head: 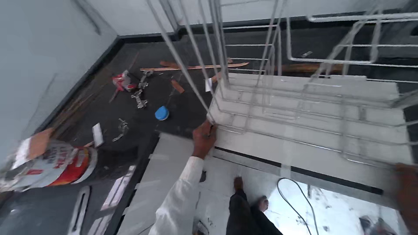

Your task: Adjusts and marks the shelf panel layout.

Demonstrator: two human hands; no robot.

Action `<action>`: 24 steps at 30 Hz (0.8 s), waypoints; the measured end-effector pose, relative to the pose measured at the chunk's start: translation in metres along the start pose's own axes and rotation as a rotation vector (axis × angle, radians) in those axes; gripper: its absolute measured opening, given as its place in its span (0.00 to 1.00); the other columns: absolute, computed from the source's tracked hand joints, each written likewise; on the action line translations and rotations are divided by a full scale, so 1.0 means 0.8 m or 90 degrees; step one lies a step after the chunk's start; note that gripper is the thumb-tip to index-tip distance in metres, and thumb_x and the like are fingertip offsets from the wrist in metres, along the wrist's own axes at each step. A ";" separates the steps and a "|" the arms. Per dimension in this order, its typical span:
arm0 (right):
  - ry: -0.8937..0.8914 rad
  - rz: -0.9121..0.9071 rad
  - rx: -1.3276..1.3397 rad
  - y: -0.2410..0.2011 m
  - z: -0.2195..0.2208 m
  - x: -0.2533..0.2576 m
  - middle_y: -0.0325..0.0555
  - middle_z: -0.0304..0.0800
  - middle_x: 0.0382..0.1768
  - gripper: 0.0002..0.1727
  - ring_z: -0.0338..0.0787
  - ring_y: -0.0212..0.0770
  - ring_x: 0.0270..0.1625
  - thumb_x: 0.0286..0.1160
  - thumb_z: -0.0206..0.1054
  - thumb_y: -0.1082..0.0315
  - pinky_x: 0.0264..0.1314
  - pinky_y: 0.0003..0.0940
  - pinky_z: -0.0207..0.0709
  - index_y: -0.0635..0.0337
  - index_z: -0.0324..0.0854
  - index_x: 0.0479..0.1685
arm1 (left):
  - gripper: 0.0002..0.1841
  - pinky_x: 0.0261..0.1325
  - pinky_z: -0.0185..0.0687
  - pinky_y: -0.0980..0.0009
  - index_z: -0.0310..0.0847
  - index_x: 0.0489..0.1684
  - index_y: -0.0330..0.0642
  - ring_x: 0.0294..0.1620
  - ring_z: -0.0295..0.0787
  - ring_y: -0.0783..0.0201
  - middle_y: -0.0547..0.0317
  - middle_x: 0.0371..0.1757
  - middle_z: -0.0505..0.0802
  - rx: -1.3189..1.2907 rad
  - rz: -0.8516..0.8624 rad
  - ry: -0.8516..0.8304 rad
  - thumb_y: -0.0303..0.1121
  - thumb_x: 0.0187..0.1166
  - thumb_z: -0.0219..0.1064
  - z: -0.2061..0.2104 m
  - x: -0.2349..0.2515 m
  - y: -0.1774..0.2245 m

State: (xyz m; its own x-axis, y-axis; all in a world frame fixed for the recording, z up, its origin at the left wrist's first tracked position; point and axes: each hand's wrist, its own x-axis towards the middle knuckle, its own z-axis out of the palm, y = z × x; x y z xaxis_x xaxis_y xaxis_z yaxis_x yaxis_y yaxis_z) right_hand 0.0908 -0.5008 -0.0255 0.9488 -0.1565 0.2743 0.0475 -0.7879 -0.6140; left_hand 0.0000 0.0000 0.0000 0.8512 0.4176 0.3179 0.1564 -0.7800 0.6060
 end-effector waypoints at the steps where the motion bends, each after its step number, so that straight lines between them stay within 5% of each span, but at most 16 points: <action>1: -0.010 0.017 -0.011 -0.016 -0.006 -0.002 0.81 0.87 0.47 0.26 0.88 0.71 0.52 0.88 0.60 0.59 0.62 0.63 0.76 0.84 0.83 0.50 | 0.11 0.49 0.87 0.45 0.89 0.46 0.25 0.39 0.95 0.45 0.37 0.38 0.95 0.003 0.025 0.014 0.27 0.80 0.67 0.004 0.000 -0.004; 9: -0.014 0.023 -0.030 -0.016 -0.004 0.000 0.81 0.86 0.43 0.27 0.87 0.72 0.46 0.89 0.59 0.57 0.56 0.69 0.73 0.83 0.82 0.47 | 0.12 0.35 0.83 0.55 0.88 0.42 0.23 0.26 0.87 0.55 0.41 0.29 0.91 -0.067 0.004 0.017 0.27 0.73 0.65 0.004 0.001 -0.010; 13: -0.005 0.028 -0.010 -0.005 0.000 0.002 0.78 0.87 0.43 0.27 0.87 0.65 0.46 0.88 0.60 0.56 0.57 0.62 0.75 0.82 0.83 0.47 | 0.13 0.33 0.78 0.82 0.83 0.38 0.32 0.25 0.78 0.81 0.68 0.26 0.85 -0.358 -0.129 0.068 0.29 0.80 0.52 0.001 0.001 -0.027; 16: -0.009 0.054 -0.006 -0.010 0.002 0.005 0.79 0.87 0.46 0.28 0.87 0.69 0.51 0.88 0.61 0.56 0.62 0.66 0.73 0.83 0.84 0.48 | 0.19 0.30 0.79 0.82 0.82 0.40 0.40 0.23 0.79 0.81 0.72 0.27 0.87 -0.507 -0.272 0.130 0.32 0.87 0.41 -0.007 0.004 -0.032; 21: 0.003 0.037 -0.016 -0.037 -0.003 -0.004 0.79 0.88 0.44 0.20 0.89 0.70 0.46 0.84 0.65 0.65 0.57 0.66 0.78 0.84 0.84 0.48 | 0.09 0.40 0.85 0.77 0.81 0.53 0.34 0.32 0.84 0.76 0.64 0.37 0.89 -0.425 -0.295 0.022 0.27 0.85 0.58 -0.022 0.003 -0.023; 24: 0.009 0.072 -0.068 -0.054 -0.009 -0.003 0.73 0.90 0.38 0.17 0.90 0.69 0.42 0.82 0.66 0.65 0.50 0.71 0.77 0.78 0.87 0.45 | 0.12 0.41 0.83 0.79 0.77 0.57 0.32 0.35 0.84 0.78 0.63 0.42 0.88 -0.406 -0.248 -0.049 0.25 0.80 0.59 -0.020 0.004 -0.022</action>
State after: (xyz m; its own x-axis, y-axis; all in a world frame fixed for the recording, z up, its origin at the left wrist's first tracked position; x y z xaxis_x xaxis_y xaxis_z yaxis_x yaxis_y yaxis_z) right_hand 0.0844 -0.4709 0.0059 0.9415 -0.2561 0.2189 -0.0936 -0.8230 -0.5602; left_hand -0.0077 0.0227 0.0019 0.8298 0.5564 -0.0440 0.1532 -0.1513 0.9765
